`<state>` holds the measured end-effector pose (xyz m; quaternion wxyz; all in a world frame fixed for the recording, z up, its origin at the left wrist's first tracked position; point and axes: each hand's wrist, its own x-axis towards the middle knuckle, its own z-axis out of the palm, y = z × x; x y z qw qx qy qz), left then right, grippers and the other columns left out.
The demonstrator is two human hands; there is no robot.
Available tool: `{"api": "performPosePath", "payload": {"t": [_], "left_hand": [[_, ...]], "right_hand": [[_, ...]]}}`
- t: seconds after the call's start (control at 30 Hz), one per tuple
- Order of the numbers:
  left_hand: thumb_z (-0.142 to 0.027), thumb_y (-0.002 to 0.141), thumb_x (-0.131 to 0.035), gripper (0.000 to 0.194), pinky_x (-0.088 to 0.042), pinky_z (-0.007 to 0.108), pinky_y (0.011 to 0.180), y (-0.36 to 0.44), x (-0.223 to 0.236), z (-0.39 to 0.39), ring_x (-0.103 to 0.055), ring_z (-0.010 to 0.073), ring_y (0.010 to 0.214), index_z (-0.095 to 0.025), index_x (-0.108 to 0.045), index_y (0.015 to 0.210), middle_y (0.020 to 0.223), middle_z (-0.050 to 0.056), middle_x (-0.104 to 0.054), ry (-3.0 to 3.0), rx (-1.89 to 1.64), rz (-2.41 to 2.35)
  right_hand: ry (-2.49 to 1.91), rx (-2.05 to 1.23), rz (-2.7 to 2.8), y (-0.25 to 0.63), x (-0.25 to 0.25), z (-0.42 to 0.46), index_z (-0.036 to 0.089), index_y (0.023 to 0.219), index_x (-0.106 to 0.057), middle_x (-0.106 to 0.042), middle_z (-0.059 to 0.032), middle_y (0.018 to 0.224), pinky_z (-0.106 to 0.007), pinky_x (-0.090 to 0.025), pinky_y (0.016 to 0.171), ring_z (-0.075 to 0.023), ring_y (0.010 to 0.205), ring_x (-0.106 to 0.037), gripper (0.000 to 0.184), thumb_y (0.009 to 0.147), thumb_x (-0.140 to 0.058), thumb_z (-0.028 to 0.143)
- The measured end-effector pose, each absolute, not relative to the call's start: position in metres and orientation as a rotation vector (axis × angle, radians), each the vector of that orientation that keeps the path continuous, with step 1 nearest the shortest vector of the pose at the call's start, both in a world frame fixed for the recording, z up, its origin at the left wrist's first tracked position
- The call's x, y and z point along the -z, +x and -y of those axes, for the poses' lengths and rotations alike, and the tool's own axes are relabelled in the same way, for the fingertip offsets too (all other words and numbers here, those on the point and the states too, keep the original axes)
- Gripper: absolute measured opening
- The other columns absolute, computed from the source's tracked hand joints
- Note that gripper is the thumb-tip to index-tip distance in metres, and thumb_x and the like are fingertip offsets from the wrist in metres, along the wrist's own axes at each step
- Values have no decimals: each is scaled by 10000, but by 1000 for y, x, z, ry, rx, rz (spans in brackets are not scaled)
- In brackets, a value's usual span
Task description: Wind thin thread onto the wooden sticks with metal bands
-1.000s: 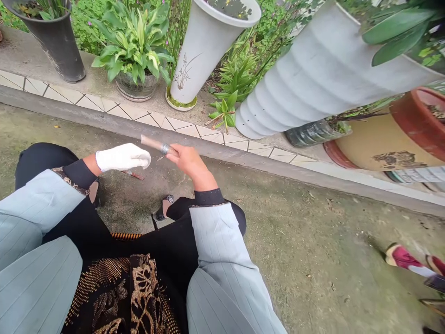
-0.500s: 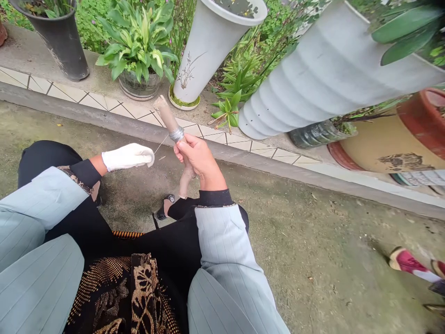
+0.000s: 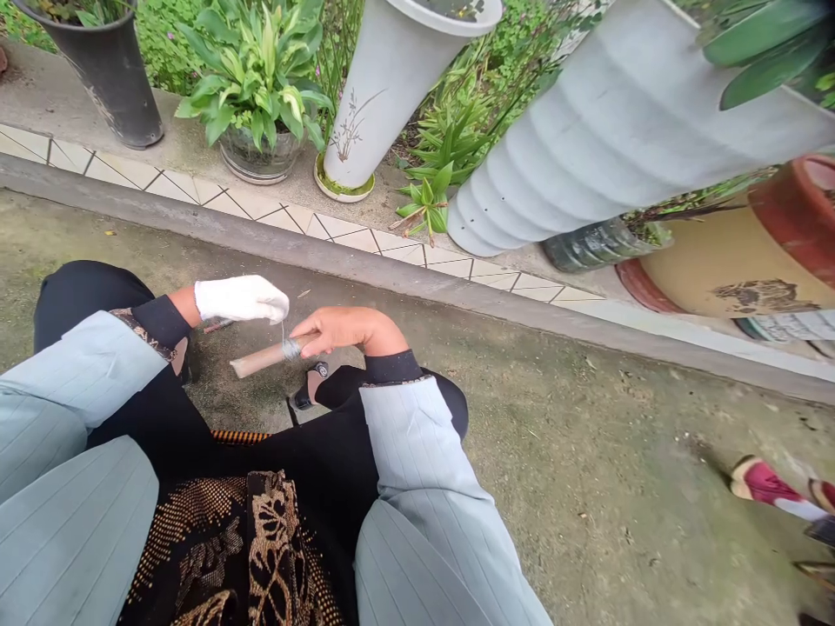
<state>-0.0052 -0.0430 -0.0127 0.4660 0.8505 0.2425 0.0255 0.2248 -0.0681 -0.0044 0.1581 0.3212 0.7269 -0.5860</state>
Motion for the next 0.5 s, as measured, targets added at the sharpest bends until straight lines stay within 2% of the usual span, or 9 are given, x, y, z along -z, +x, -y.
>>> {"api": "performPosePath", "payload": {"t": [0.07,0.13,0.23,0.3,0.37,0.43,0.5], "left_hand": [[-342,861,-513,250,-394,199,551,-5,13,41,-476,92,546,-134,-606,759,643,3,-591,1896,-238,-645],[-396,877,-512,300,-409,200,532,-5,16,39,-475,88,542,-123,-605,792,693,29,-618,1747,-394,-730],[-409,894,-492,323,-404,195,523,-5,20,38,-475,81,534,-123,-617,808,720,44,-629,1712,-382,-739],[-394,892,-497,307,-408,195,551,-5,19,39,-507,89,558,-131,-626,802,708,35,-629,1782,-266,-656],[-374,890,-497,285,-421,198,606,-5,15,42,-546,103,611,-138,-628,798,713,28,-639,1860,-179,-575],[-348,884,-491,265,-427,198,662,-6,12,43,-566,112,662,-144,-625,781,729,19,-650,1936,-143,-540],[-323,872,-481,251,-421,195,695,-8,11,41,-568,116,697,-149,-628,765,750,11,-654,2013,-134,-549]], "right_hand": [[961,2005,-2243,230,-3,70,162,1052,-664,-579,34,693,-217,-376,558,-76,566,-468,350,762,-692,356],[1291,2285,-2438,236,-8,68,165,1023,-626,-543,34,682,-212,-374,533,-69,542,-432,370,795,-662,455],[2006,2347,-2545,244,-3,58,210,1024,-574,-509,33,691,-211,-377,520,-74,524,-408,396,865,-546,571],[2356,2076,-2498,246,6,50,223,1044,-566,-528,18,714,-225,-397,541,-91,543,-441,383,895,-502,571],[2495,1595,-2450,244,17,46,208,1044,-593,-575,-11,744,-250,-413,585,-120,594,-496,326,910,-512,494],[2421,1077,-2410,241,24,46,197,1060,-627,-637,-51,814,-277,-409,641,-166,695,-555,269,895,-557,398],[2199,750,-2349,236,27,49,202,1081,-652,-681,-88,907,-294,-384,673,-212,801,-587,257,877,-588,343]]}}
